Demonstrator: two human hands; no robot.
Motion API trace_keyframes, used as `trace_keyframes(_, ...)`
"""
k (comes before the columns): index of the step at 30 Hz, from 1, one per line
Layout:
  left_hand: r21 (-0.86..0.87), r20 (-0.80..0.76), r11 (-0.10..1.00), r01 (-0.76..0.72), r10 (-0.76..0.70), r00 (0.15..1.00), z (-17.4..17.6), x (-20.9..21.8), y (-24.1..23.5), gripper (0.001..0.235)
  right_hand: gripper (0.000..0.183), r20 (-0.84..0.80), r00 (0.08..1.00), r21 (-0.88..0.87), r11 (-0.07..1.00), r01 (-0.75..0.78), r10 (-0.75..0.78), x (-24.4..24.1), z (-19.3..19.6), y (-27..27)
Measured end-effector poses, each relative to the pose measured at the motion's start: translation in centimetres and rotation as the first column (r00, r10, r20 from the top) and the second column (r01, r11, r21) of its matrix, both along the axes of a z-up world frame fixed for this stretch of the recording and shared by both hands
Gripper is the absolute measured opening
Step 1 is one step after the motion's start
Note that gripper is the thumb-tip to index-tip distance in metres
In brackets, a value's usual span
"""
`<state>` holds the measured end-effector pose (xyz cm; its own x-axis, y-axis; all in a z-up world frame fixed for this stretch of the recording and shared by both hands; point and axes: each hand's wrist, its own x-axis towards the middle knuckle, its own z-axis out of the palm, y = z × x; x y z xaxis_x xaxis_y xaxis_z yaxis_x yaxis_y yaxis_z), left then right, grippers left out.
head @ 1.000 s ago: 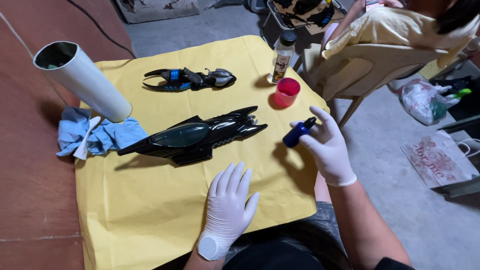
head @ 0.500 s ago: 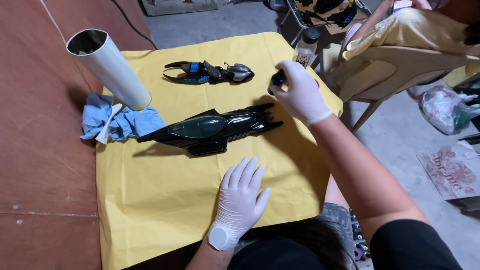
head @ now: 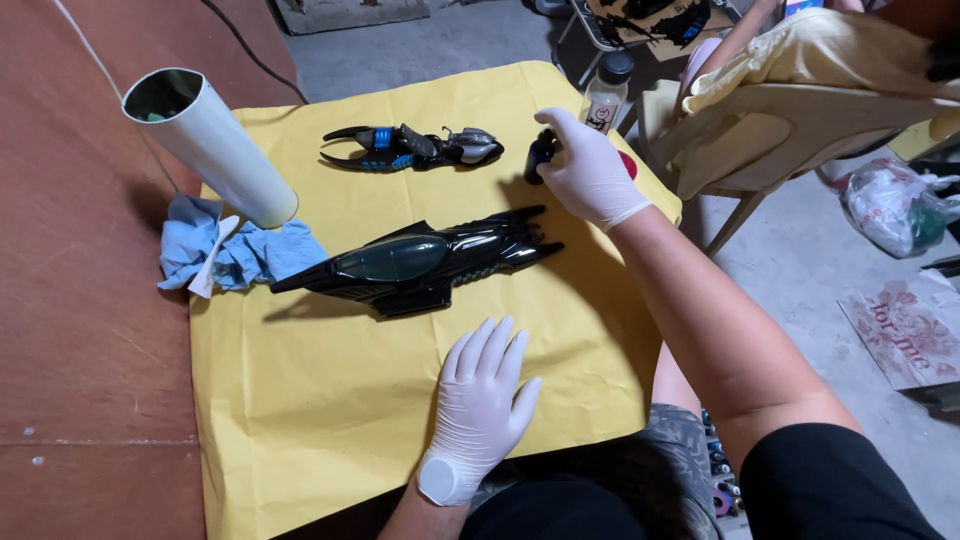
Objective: Preparing and detailing plastic model parts using paints and adhesives at a workbench.
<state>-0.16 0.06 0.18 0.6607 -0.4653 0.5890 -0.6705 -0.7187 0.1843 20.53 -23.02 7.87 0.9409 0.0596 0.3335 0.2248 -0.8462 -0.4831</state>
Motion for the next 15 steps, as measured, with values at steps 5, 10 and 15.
trace_keyframes(5, -0.007, -0.005, 1.0, 0.008, -0.008, 1.0, 0.2, -0.1, 0.1, 0.05, 0.061, -0.002, 0.923, 0.84, 0.501, -0.207, 0.386, -1.5, 1.5, -0.9)
trace_keyframes(10, 0.014, -0.008, 1.0, 0.0, 0.0, 1.0, 0.1, 0.0, 0.1, 0.05, 0.067, 0.051, 0.885, 0.92, 0.323, -0.222, 0.464, -1.2, 0.4, -2.6)
trace_keyframes(15, 0.014, 0.001, 1.0, 0.001, -0.001, 1.0, 0.2, 0.0, 0.1, 0.05, 0.068, 0.067, 0.877, 0.939, 0.268, -0.217, 0.475, -1.7, 0.5, -2.7)
